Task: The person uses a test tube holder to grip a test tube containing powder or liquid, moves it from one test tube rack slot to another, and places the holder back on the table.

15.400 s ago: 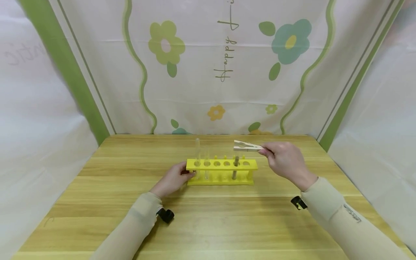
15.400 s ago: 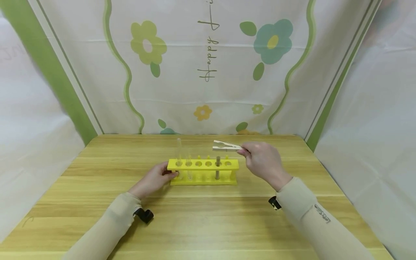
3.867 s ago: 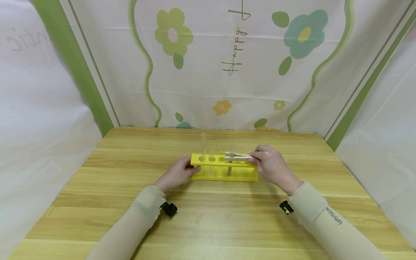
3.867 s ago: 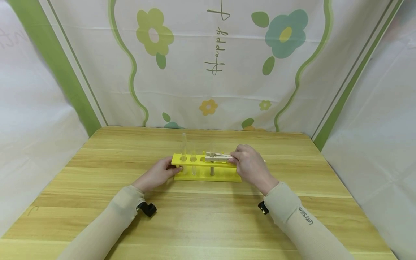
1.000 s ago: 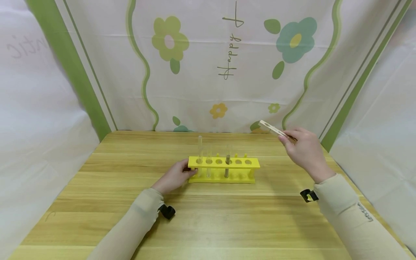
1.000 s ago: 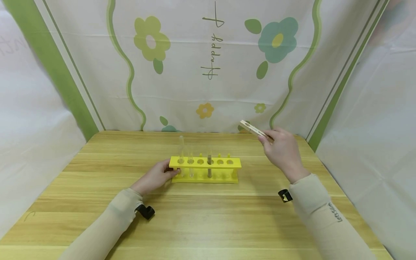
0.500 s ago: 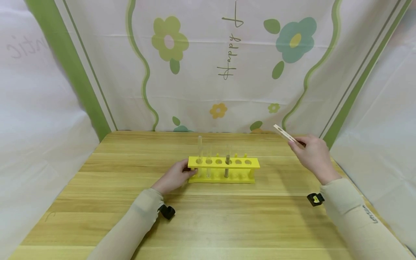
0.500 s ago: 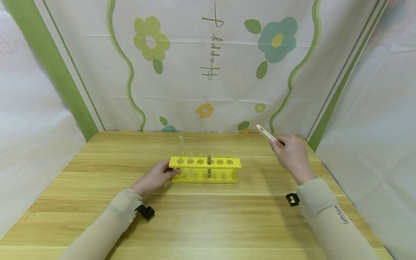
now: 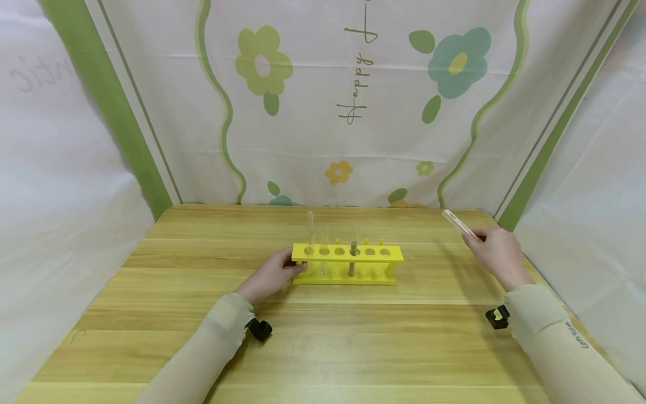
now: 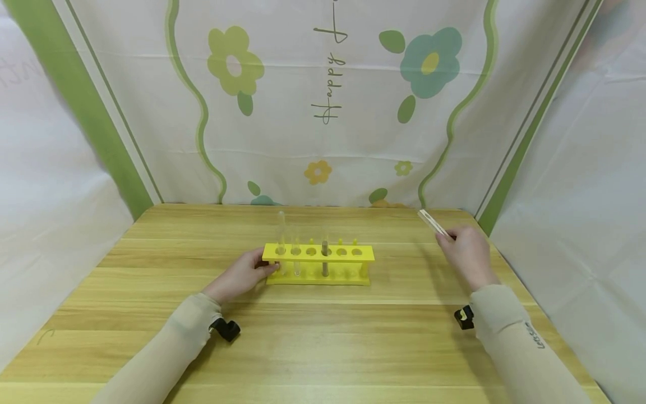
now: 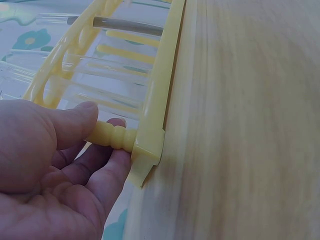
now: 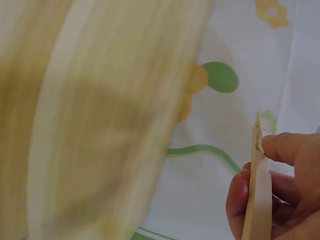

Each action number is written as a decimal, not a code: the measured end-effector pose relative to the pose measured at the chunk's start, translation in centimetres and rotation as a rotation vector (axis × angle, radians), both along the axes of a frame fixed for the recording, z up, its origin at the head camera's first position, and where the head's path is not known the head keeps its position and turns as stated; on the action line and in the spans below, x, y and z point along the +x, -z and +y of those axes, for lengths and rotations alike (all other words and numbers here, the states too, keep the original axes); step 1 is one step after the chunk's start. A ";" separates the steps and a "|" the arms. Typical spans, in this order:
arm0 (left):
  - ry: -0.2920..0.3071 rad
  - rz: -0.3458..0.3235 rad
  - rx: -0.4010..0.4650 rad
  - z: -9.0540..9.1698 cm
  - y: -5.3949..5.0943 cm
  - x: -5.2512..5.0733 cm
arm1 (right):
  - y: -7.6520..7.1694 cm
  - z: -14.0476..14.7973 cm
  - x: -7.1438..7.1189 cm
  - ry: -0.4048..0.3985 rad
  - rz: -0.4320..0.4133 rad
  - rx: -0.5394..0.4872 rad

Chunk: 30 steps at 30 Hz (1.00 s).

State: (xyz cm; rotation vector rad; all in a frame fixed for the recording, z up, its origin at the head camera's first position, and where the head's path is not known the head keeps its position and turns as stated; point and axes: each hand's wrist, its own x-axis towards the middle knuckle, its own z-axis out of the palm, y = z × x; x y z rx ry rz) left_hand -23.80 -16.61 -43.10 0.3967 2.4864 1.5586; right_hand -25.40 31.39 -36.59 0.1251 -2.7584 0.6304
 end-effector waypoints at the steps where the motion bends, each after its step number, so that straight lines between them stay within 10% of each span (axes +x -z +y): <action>1: 0.000 0.000 0.000 0.0 0.0 0.0 | 0.3 0.2 0.0 0.004 -0.009 -0.004; 30: 0.010 -0.006 0.010 0.0 -0.2 0.2 | 3.5 3.3 -0.5 0.029 -0.326 0.166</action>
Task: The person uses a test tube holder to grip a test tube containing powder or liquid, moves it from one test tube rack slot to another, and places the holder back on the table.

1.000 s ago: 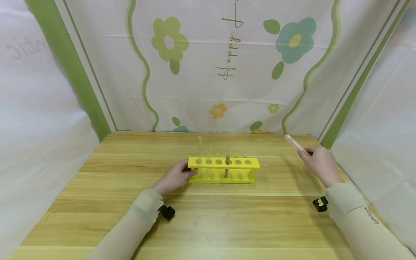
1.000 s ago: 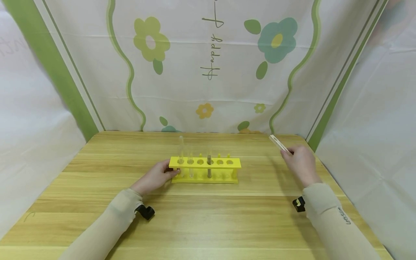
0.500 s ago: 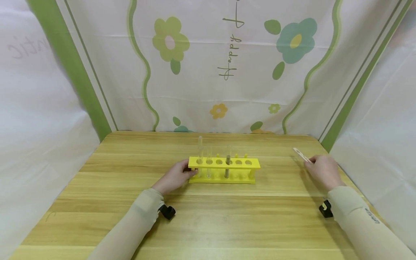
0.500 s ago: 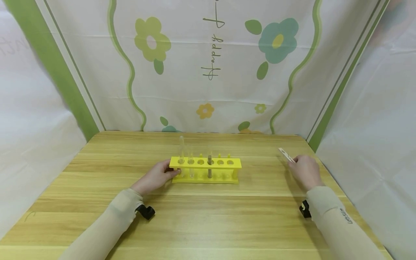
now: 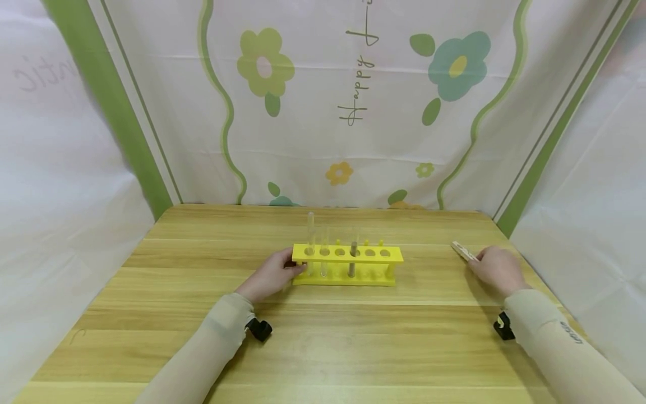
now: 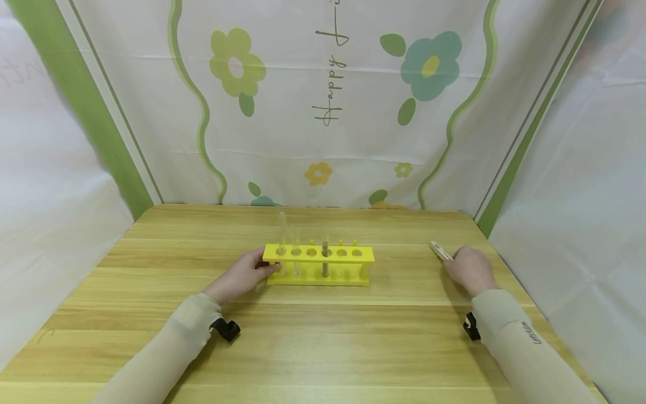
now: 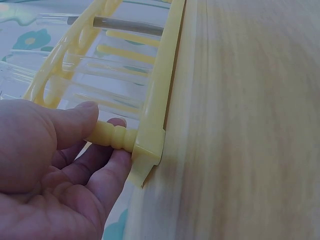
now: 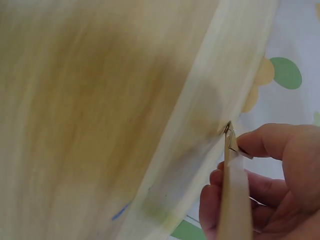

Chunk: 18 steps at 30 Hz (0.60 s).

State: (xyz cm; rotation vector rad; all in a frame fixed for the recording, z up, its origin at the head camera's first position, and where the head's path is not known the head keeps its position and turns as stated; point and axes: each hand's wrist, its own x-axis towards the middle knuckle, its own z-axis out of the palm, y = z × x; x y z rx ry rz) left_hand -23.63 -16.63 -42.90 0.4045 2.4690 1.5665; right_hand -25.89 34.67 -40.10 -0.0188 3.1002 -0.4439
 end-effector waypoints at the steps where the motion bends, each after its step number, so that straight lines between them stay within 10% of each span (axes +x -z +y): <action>1: 0.000 0.001 -0.001 0.0 0.0 0.0 | 0.1 -0.1 0.0 -0.002 -0.024 0.000; 18: -0.009 0.003 -0.005 0.0 0.1 0.0 | 0.3 -1.6 -0.9 -0.064 -0.130 0.044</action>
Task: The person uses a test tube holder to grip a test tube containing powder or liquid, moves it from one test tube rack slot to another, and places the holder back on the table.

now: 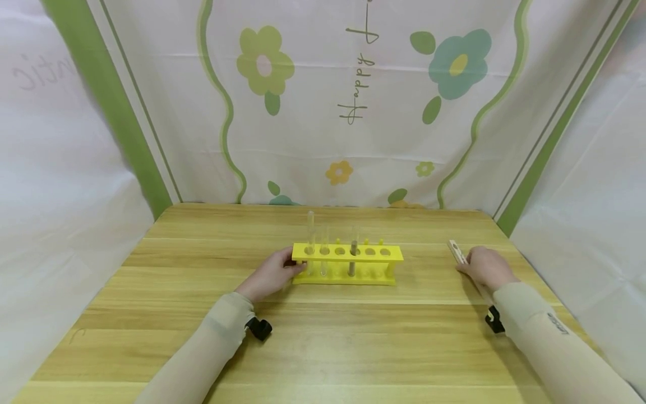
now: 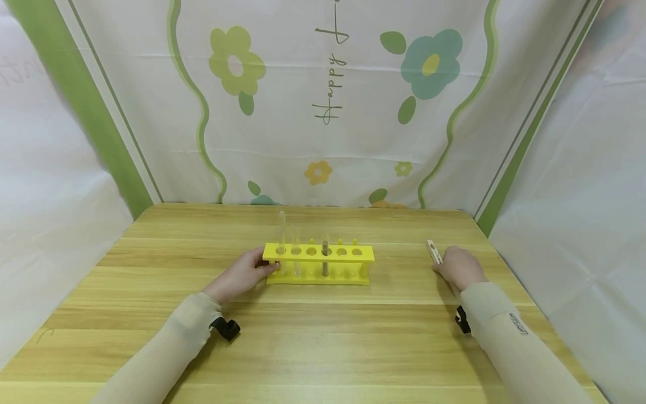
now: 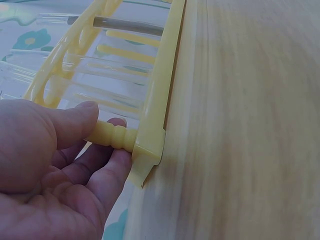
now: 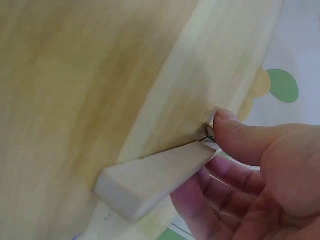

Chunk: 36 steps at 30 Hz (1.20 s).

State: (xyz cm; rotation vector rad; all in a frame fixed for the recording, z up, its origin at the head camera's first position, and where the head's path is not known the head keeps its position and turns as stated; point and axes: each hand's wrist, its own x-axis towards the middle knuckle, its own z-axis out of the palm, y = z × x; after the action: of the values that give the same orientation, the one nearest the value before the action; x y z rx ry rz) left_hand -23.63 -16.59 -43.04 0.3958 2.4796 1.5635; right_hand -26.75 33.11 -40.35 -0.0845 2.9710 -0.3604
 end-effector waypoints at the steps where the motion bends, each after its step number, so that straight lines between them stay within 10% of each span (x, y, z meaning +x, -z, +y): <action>1: 0.001 0.001 0.000 0.0 0.0 0.0 | 0.0 0.0 -0.1 -0.002 -0.004 0.004; 36: 0.006 0.021 -0.006 -0.4 0.1 -0.2 | -0.7 -0.4 0.1 -0.014 -0.079 -0.050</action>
State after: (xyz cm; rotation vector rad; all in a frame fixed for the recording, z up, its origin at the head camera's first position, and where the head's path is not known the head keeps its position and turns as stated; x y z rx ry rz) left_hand -23.82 -16.97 -43.13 0.4205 2.4965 1.5569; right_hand -26.64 32.72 -39.65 -0.0939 2.8830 -0.4263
